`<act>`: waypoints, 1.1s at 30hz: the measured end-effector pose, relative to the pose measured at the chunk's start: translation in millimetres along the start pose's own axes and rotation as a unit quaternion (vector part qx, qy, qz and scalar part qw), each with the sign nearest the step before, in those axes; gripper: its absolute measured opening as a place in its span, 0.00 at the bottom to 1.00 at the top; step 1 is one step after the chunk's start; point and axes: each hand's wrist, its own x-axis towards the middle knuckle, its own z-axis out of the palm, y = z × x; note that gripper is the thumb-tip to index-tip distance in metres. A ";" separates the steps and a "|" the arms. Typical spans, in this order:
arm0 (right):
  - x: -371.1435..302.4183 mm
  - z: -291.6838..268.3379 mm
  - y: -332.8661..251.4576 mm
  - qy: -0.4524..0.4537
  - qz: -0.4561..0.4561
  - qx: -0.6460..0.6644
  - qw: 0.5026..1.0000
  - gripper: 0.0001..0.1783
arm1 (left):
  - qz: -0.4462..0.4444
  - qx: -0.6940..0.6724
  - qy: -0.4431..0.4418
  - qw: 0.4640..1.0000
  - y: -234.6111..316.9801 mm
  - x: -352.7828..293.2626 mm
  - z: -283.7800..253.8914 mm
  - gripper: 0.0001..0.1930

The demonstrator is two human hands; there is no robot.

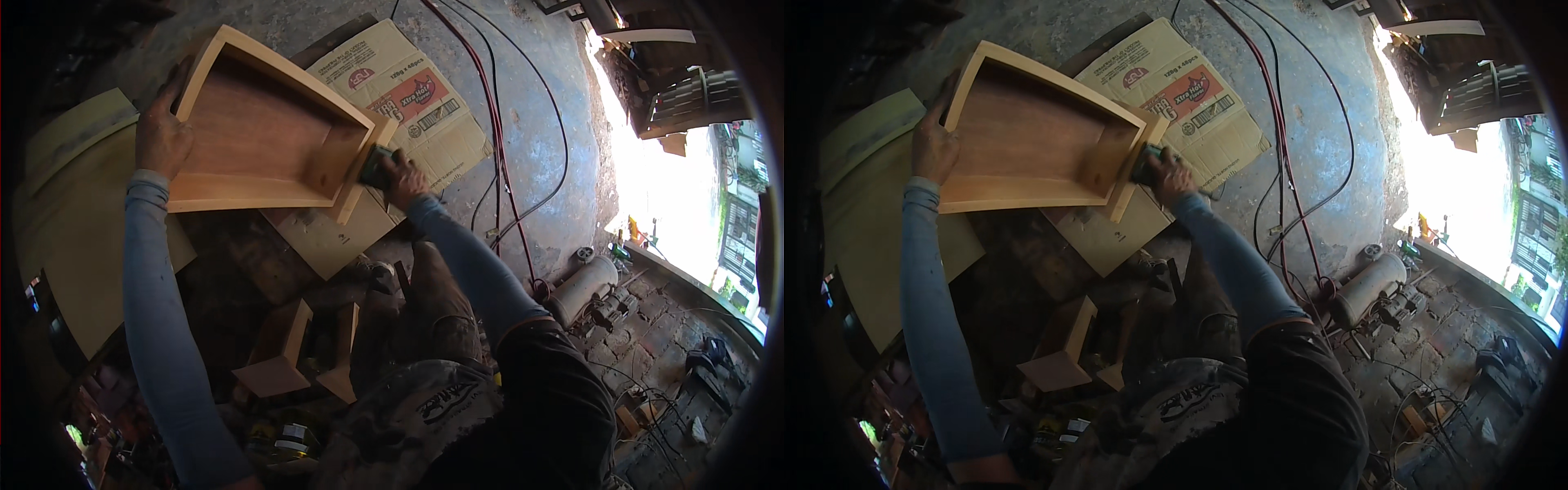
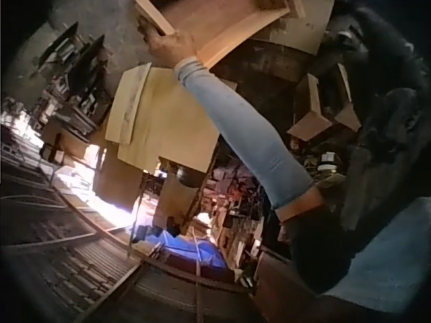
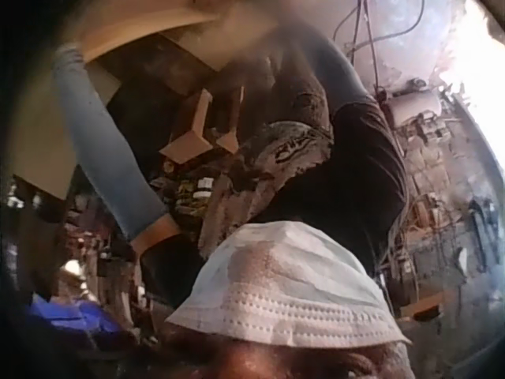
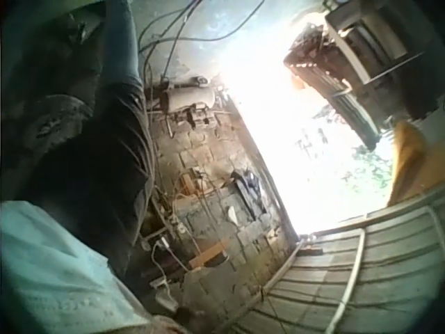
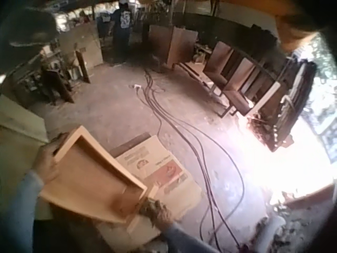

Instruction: The person uses a handheld electric sander to smooth the surfaces of a wooden drawer box. They systematically sand the exterior sides, the interior bottom, and the edges of the drawer while it rests on a cardboard sheet on the floor.

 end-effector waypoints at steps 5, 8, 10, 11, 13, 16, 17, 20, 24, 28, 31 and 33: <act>80.3 -50.2 67.2 0.135 -0.009 0.044 0.990 0.28 | 0.082 0.069 0.031 0.994 -75.9 23.5 17.6 0.31; 73.6 -56.4 23.5 0.085 -0.025 0.060 0.994 0.31 | 0.134 0.189 -0.042 0.972 -129.8 35.2 -2.6 0.25; 24.3 -29.5 -8.2 0.132 -0.057 0.033 0.989 0.31 | 0.180 0.146 -0.026 0.972 -131.4 32.1 0.5 0.15; 12.3 -27.0 -36.6 0.012 0.006 0.044 0.999 0.32 | 0.164 0.115 -0.005 0.980 -123.9 28.5 -5.7 0.13; -28.8 0.9 -65.3 -0.011 0.016 0.004 1.000 0.39 | 0.108 0.048 0.035 0.992 -98.9 27.2 0.6 0.13; -77.1 24.5 -95.5 -0.081 0.029 0.019 0.996 0.44 | 0.210 0.092 0.089 0.969 -107.8 41.2 25.5 0.12; -88.2 32.1 -114.8 -0.112 0.013 0.014 0.994 0.44 | 0.218 0.123 0.081 0.965 -111.3 40.8 18.8 0.12; -96.4 40.5 -119.2 -0.118 -0.018 -0.024 0.993 0.42 | 0.150 0.137 0.035 0.979 -118.4 46.8 23.8 0.16; -67.6 20.1 -107.1 -0.038 0.048 0.011 0.998 0.37 | 0.061 0.050 -0.046 0.996 -110.9 43.3 2.8 0.21; -88.3 37.8 -137.7 -0.035 0.033 0.007 0.999 0.32 | -0.026 -0.074 -0.076 0.994 8.7 9.0 -31.9 0.27; -99.2 41.3 -139.2 -0.073 -0.020 -0.030 0.997 0.31 | -0.045 -0.001 -0.075 0.996 24.3 4.2 -30.3 0.32; -87.2 20.1 -130.5 -0.074 0.035 -0.011 0.997 0.32 | 0.003 0.033 -0.054 0.998 7.1 3.6 -20.2 0.35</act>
